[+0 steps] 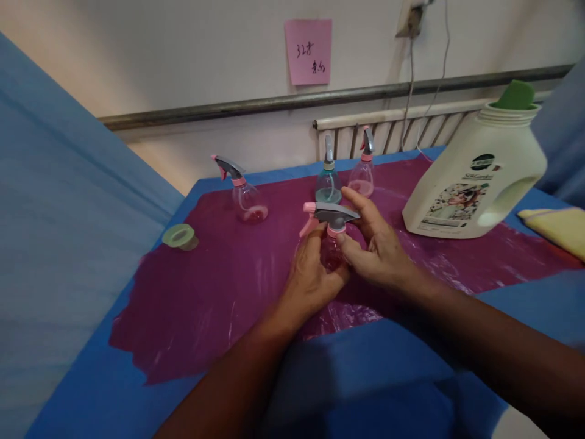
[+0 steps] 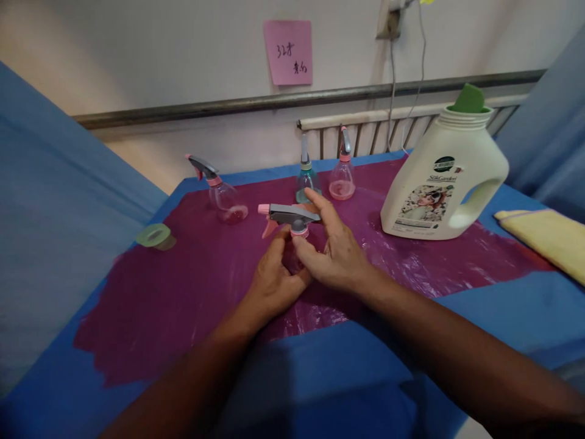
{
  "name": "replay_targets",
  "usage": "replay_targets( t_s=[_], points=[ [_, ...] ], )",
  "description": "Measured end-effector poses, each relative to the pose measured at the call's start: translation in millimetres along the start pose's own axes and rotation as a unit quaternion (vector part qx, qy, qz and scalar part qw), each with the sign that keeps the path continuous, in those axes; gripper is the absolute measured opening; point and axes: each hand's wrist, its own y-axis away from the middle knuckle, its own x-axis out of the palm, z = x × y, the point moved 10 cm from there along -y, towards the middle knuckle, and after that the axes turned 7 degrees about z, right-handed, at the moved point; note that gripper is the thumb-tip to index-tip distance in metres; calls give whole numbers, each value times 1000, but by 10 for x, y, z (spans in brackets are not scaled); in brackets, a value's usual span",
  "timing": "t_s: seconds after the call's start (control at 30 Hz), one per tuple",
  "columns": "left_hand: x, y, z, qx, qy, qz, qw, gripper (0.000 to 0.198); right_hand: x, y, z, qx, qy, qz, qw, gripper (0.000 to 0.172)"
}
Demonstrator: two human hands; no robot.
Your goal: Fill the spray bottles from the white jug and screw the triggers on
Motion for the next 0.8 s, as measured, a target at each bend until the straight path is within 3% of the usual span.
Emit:
replay_targets(
  t_s=[0.17,0.37,0.53,0.7,0.8],
  points=[
    [6,18,-1,-16,9,4,1000,79,-101,16,-37,-2,44,-52,998,82],
    [-7,13,-39,-7,5,9,1000,78,-1,4,25,-39,12,0,999,86],
    [12,5,23,-12,19,10,1000,89,-91,3,4,-32,24,-46,998,84],
    [20,2,-17,-11,35,23,999,89,1,7,67,-41,-3,2,999,82],
    [9,8,-27,-19,26,23,999,91,-38,8,49,-33,25,-20,999,87]
  ],
)
